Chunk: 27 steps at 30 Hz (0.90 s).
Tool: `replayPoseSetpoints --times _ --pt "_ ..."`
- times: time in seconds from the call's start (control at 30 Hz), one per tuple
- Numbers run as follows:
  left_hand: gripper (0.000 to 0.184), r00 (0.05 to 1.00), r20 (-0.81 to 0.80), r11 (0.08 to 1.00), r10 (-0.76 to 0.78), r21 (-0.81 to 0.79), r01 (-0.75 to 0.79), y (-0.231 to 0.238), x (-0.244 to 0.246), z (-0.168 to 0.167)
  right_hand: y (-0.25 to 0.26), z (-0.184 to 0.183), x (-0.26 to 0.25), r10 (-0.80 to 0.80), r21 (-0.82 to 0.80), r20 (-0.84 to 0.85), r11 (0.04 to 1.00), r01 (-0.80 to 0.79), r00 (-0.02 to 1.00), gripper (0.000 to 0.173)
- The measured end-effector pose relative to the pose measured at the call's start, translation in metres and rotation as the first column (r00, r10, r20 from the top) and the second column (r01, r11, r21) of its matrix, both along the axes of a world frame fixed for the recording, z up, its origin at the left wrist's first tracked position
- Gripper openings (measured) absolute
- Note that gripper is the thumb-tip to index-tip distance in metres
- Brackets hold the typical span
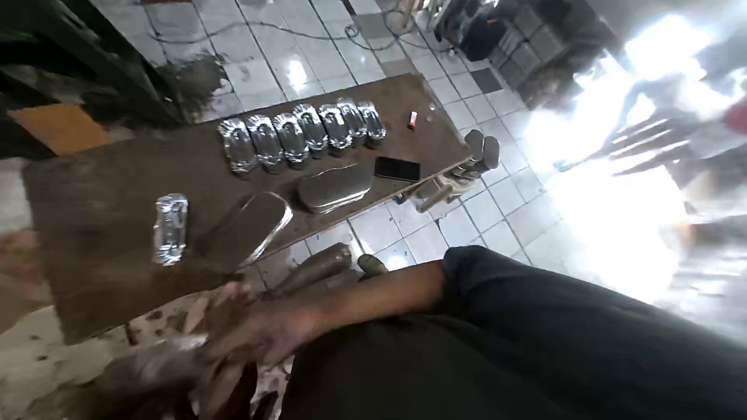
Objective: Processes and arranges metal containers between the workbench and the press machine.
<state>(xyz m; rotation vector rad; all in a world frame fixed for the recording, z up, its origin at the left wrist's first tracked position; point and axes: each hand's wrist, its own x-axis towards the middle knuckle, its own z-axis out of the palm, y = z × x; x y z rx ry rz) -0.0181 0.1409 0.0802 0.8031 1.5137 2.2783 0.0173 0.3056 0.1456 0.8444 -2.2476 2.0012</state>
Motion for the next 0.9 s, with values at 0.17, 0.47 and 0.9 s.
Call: replayPoseSetpoints --times 0.17,0.47,0.9 --pt "0.086 0.958 0.137 0.315 -0.251 -0.925 0.214 0.107 -0.005 -0.132 0.179 -0.154 0.081 -0.403 0.597 0.343 0.791 0.134 0.849 0.034" --pt "0.054 0.979 0.009 -0.049 -0.201 -0.999 -0.001 0.217 -0.031 -0.272 0.339 -0.206 0.358 -0.730 0.682 0.683 0.652 -0.332 -0.032 0.035" --pt "0.041 0.998 0.052 -0.029 -0.044 -0.998 0.051 0.138 -0.044 -0.126 0.330 -0.239 0.220 -0.634 0.720 0.681 0.671 -0.176 0.366 0.031"
